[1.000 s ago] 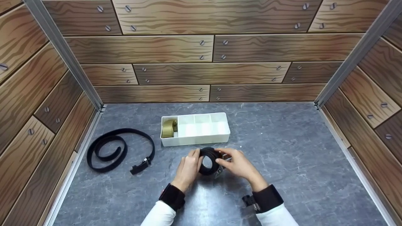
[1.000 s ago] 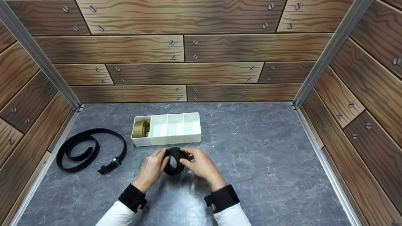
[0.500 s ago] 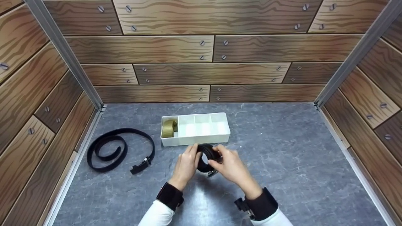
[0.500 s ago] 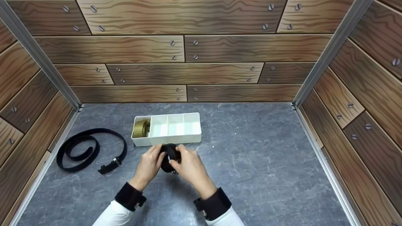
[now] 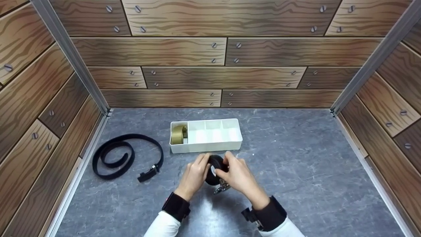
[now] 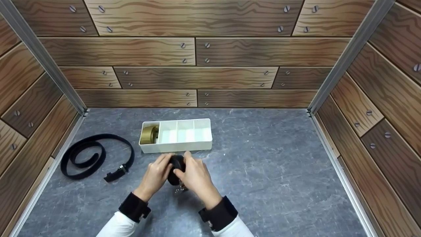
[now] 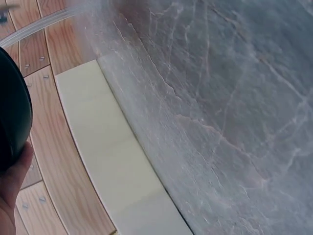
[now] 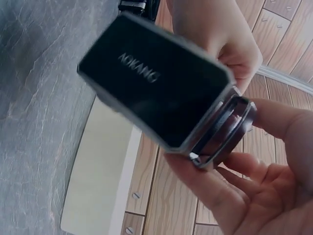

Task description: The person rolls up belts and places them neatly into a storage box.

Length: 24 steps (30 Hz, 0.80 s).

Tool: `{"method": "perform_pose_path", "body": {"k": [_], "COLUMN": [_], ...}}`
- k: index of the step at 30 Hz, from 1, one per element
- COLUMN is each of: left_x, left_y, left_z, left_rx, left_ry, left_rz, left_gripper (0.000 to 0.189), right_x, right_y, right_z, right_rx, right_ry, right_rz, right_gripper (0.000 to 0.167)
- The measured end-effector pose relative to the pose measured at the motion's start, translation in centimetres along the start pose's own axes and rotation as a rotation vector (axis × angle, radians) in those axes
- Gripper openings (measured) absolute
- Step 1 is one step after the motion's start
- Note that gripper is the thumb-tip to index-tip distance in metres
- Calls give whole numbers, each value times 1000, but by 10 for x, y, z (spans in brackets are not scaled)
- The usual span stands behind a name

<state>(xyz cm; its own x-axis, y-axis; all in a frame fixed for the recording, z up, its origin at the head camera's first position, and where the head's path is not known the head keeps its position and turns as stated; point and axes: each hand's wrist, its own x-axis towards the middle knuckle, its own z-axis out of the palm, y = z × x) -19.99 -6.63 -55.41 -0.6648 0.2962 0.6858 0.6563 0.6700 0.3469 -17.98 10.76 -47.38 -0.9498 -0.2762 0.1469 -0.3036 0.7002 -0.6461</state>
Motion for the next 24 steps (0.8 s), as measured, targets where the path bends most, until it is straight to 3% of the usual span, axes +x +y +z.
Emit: {"method": "perform_pose_path", "body": {"k": [7,11,18,24], "left_x": [-4,-7,-9,-14], "left_y": [-4,-7,-11,-13], "left_z": [0,2,1,2], "left_rx": [6,-6,-100,-115], "left_ry": [-10,-47,-211,-340], "left_rz": [-4,-28,-151,-216], "left_gripper": [35,33,35,38], "right_x": [3,6,6,3], "right_y": [3,7,16,25], "right_z": [10,14,24,32], "right_rx": [-12,2,71,6], "right_ry": [-20,-57,-106,-101], "right_rz": [-38,-26,36,38], "right_gripper": [48,45,46,39]}}
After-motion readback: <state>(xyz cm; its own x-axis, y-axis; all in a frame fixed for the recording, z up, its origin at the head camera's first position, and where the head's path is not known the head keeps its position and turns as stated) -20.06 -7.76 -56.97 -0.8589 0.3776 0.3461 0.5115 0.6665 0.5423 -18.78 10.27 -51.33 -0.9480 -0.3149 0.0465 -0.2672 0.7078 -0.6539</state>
